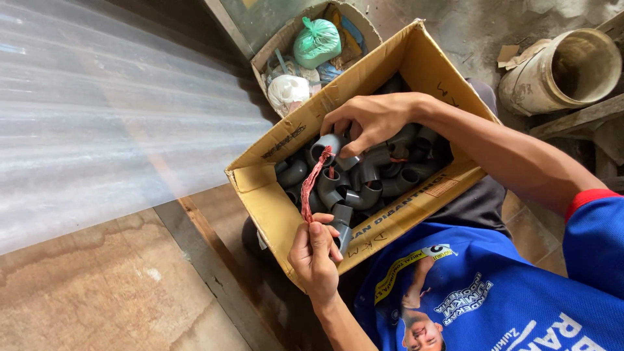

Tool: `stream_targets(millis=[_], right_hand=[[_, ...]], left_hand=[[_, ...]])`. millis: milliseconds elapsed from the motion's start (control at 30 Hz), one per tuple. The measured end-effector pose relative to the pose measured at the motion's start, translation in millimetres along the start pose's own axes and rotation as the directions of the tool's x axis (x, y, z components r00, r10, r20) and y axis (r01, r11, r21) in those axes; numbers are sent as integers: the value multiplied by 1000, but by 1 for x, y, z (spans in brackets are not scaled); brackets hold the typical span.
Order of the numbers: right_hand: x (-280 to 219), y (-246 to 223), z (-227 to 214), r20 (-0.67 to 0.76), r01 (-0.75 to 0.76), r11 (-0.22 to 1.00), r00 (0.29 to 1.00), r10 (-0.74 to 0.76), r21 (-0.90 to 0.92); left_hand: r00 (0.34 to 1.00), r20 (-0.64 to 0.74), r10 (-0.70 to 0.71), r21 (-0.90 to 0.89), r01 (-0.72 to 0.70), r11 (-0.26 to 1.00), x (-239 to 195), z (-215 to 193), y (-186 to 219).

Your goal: Threading a red cord through PVC elbow joints to group them together

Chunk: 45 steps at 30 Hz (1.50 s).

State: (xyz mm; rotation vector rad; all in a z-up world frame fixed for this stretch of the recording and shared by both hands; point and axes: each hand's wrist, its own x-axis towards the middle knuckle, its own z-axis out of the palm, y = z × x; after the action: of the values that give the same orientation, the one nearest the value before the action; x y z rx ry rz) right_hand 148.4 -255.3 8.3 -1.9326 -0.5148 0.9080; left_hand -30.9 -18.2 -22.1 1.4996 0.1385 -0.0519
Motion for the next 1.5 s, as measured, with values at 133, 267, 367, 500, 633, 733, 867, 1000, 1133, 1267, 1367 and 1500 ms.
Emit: stream_targets(millis=[133,267,367,500,633,733,867,1000,1133,1267,1367,1500], right_hand=[[-3,1,-3,-17,80,996,997,-79,41],[-9,1,-10,-94,124,989,987,-132,-84],[-13,4,-15,-165,163,969,967,-194,-188],[-21,-3,-18,-199,158,952,956,-214,-263],[-18,-1,-11,-168,218,922,944,-282,-321],[-17,-5,-5,-104,251,920,950,-293,-302],[-15,0,-1,-96,448,852,868,-487,-272],[-4,12,9,-120,563,781,785,-608,-270],[2,13,30,-106,543,813,814,-571,-209],[-3,9,33,13,460,807,871,-491,-371],[-6,1,32,29,396,817,905,-424,-419],[-6,7,35,14,139,818,987,-158,-558]], left_hand=[[998,9,57,6,-57,998,2,1,1],[998,-30,54,10,-54,999,2,2,5],[999,-29,45,36,-44,998,3,3,8],[999,-5,36,87,-36,996,4,4,9],[996,90,-3,159,-12,987,7,4,18],[977,183,-111,219,70,973,16,7,28],[944,160,-288,269,239,933,34,17,33],[941,22,-337,331,311,891,45,29,9],[961,15,-276,417,244,876,51,44,32],[955,-24,-295,278,290,916,47,37,21],[971,-45,-233,254,237,938,41,33,15],[981,23,-193,231,183,956,41,30,11]])
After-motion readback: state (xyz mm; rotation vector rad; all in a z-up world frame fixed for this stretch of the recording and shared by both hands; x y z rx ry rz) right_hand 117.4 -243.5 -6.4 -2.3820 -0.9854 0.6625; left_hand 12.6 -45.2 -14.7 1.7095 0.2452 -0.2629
